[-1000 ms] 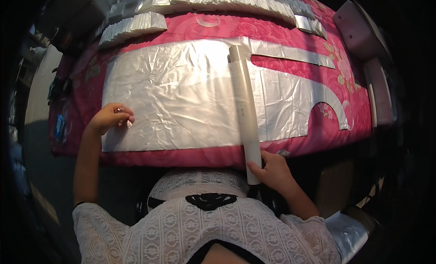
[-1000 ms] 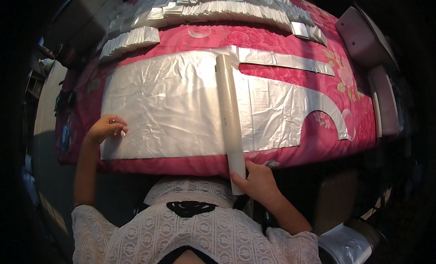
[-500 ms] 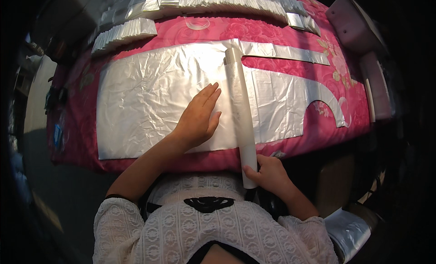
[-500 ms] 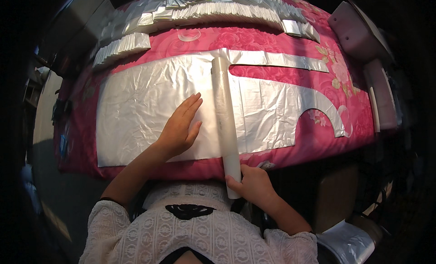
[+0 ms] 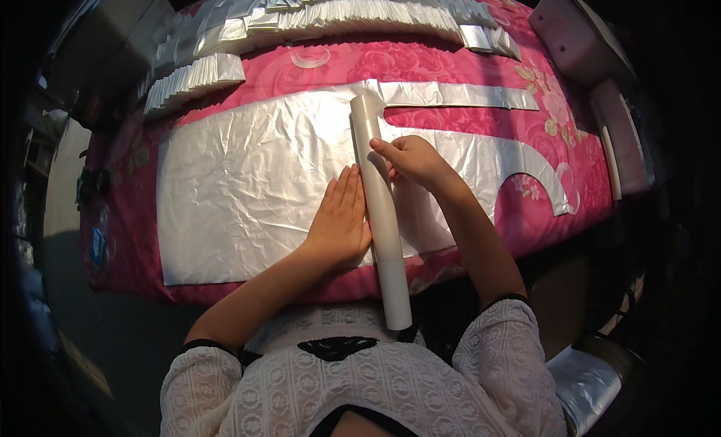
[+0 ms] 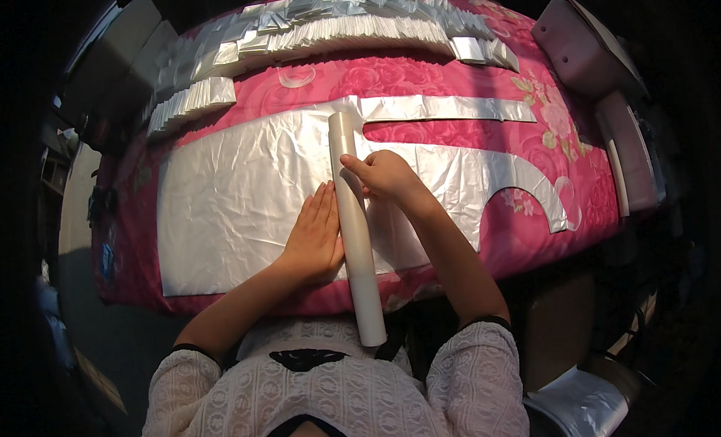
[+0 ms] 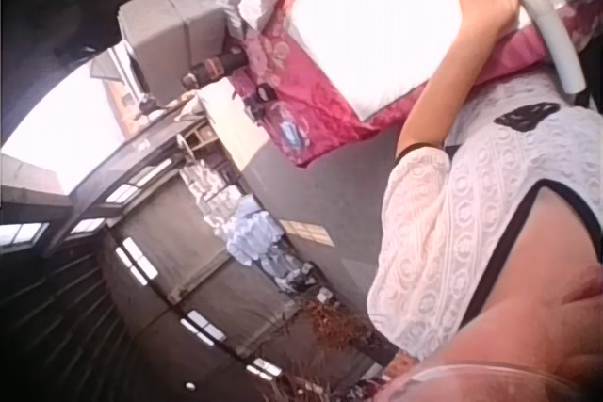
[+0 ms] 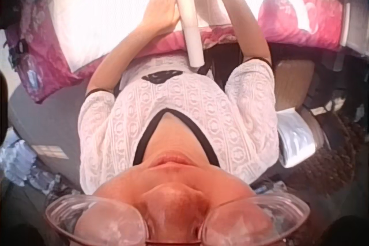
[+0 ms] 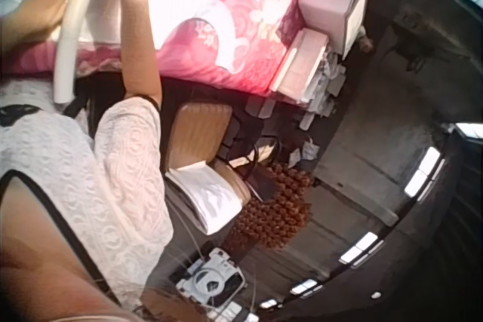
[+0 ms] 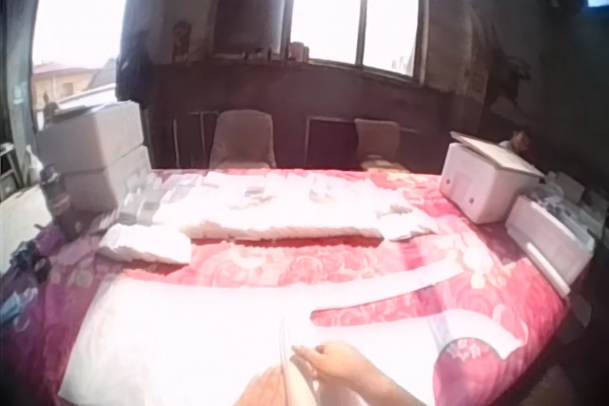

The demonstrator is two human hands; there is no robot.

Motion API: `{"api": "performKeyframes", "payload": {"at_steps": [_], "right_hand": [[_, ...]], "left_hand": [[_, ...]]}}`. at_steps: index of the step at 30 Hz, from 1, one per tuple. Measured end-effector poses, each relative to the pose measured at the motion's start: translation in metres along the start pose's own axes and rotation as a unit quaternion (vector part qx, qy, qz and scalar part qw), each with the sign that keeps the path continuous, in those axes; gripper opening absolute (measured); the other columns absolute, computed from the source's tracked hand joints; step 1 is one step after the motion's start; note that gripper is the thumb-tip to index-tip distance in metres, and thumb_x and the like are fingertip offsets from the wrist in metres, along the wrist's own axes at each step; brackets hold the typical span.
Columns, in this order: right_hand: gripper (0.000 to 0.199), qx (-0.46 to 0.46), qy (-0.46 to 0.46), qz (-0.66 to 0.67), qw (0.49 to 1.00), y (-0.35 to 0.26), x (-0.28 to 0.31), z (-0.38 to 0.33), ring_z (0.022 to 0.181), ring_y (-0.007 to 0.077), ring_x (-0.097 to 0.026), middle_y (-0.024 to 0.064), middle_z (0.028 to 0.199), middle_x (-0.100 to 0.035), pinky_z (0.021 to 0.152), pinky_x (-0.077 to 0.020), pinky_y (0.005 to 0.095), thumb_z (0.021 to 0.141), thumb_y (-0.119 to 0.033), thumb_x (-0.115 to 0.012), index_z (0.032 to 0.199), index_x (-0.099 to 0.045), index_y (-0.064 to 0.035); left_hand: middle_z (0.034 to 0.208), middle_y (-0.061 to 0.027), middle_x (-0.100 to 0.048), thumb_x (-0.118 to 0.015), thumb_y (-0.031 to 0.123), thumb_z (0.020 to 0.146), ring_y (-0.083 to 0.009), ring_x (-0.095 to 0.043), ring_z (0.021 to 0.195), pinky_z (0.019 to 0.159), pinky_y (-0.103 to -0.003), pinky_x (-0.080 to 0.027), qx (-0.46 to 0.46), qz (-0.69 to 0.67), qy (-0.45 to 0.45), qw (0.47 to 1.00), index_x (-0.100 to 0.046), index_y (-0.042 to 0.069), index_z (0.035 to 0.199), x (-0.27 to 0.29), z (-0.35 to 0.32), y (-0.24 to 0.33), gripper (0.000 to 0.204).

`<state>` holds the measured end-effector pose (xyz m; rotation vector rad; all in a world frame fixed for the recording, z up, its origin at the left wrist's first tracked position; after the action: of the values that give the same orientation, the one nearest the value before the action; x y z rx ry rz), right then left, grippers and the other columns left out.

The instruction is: The person unrolls a roll of white paper on a table covered with a pink cloth, tears off a sheet, and folds it into a small packet. This process is repeated multiple times, creating a stack of folded paper packets.

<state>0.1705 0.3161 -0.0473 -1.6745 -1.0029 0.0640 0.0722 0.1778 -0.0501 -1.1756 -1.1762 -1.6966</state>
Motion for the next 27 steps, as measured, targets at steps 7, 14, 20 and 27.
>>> {"api": "performKeyframes", "payload": {"at_steps": [7, 14, 20, 27], "right_hand": [[0.034, -0.022, 0.088, 0.650, 0.754, 0.006, 0.021, 0.080, 0.094, 0.0256, -0.057, 0.0141, 0.102, -0.056, 0.084, -0.0468, 0.0379, 0.091, -0.029, -0.048, 0.106, -0.048, 0.0020], [0.044, 0.141, 0.184, 0.770, 0.595, 0.111, 0.244, 0.089, 0.092, 0.0338, -0.059, 0.0178, 0.103, -0.059, 0.080, -0.0481, 0.0499, 0.096, -0.030, -0.021, 0.103, -0.051, 0.0015], [0.044, 0.228, 0.292, 0.637, 0.676, 0.062, 0.336, 0.011, 0.104, 0.0310, -0.057, 0.0215, 0.115, -0.055, 0.087, -0.0496, 0.0421, 0.096, -0.025, -0.028, 0.121, -0.043, 0.0082], [0.033, 0.355, 0.077, 0.348, 0.864, -0.130, 0.074, -0.039, 0.109, 0.0195, -0.055, 0.0129, 0.118, -0.057, 0.092, -0.0424, 0.0285, 0.097, -0.017, -0.038, 0.126, -0.047, -0.0024]], "left_hand": [[0.139, -0.0325, -0.021, -0.038, 0.025, 0.081, -0.0401, -0.017, 0.134, 0.110, -0.045, -0.011, 0.009, -0.015, -0.003, 1.000, -0.023, -0.018, 0.130, 0.000, 0.000, 0.000, 0.067], [0.139, -0.0319, -0.022, -0.037, 0.028, 0.082, -0.0391, -0.018, 0.134, 0.110, -0.045, -0.012, 0.008, -0.022, 0.011, 1.000, -0.025, -0.018, 0.130, -0.001, -0.002, -0.001, 0.067], [0.140, -0.0324, -0.019, -0.037, 0.026, 0.085, -0.0394, -0.016, 0.134, 0.110, -0.046, -0.012, 0.011, -0.022, 0.003, 1.000, -0.021, -0.018, 0.131, 0.001, -0.001, 0.000, 0.065], [0.145, -0.0207, -0.020, -0.043, 0.028, 0.090, -0.0308, -0.015, 0.136, 0.110, -0.039, -0.015, 0.120, -0.454, 0.075, 0.880, -0.023, -0.003, 0.138, 0.026, -0.013, -0.035, 0.060]]}}
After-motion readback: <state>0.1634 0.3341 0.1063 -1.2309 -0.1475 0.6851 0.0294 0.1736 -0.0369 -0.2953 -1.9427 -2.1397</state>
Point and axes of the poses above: each hand's wrist, its own z-axis towards the middle knuckle, its own x-axis out of the back of the hand, y = z × x, the point moved 5 cm from there along z, towards the middle knuckle
